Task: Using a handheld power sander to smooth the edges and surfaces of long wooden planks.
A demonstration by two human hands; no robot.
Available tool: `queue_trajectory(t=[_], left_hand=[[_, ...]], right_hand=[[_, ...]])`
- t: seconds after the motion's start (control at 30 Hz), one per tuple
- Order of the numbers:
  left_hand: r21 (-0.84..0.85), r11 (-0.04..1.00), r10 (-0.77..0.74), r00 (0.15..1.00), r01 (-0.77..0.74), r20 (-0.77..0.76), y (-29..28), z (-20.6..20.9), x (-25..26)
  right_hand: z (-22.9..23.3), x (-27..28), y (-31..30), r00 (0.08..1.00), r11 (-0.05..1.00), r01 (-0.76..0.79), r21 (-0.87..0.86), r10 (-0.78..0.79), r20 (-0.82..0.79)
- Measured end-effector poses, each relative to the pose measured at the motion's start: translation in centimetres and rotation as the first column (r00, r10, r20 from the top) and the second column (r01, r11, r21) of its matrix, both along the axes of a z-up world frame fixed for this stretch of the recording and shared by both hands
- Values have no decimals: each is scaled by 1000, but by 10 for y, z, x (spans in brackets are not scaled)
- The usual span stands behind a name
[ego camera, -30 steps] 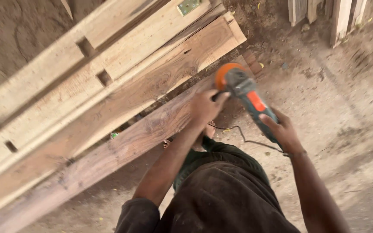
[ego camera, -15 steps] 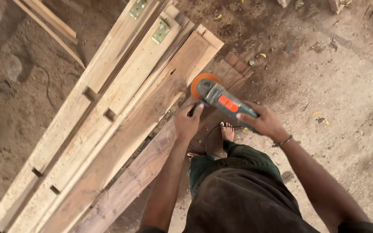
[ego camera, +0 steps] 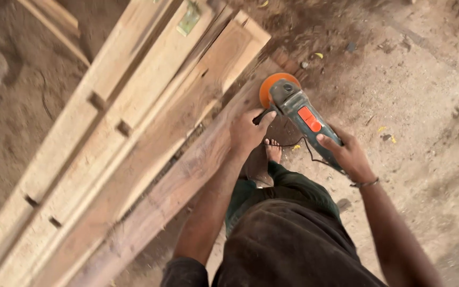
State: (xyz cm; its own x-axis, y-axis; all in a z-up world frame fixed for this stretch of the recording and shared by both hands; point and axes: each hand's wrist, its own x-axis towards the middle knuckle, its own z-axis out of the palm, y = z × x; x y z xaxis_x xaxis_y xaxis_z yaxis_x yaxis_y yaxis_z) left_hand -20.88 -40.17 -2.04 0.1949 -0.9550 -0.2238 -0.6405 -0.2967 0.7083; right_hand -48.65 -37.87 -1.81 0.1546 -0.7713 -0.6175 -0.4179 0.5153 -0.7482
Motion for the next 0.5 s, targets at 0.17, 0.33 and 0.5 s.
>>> queue_trajectory(t=[0.17,0.33,0.5], left_hand=[[95,995,24,999,-26,21,29,17,24],[101,994,50,998,-47,-34,57,13,52],[109,993,38,999,-35,-27,30,11,32]], right_hand=[[-1,28,21,998,990,58,126,-61,18],[-4,48,32,999,992,-45,117,42,33],[-4,29,20,998,995,-39,93,34,57]])
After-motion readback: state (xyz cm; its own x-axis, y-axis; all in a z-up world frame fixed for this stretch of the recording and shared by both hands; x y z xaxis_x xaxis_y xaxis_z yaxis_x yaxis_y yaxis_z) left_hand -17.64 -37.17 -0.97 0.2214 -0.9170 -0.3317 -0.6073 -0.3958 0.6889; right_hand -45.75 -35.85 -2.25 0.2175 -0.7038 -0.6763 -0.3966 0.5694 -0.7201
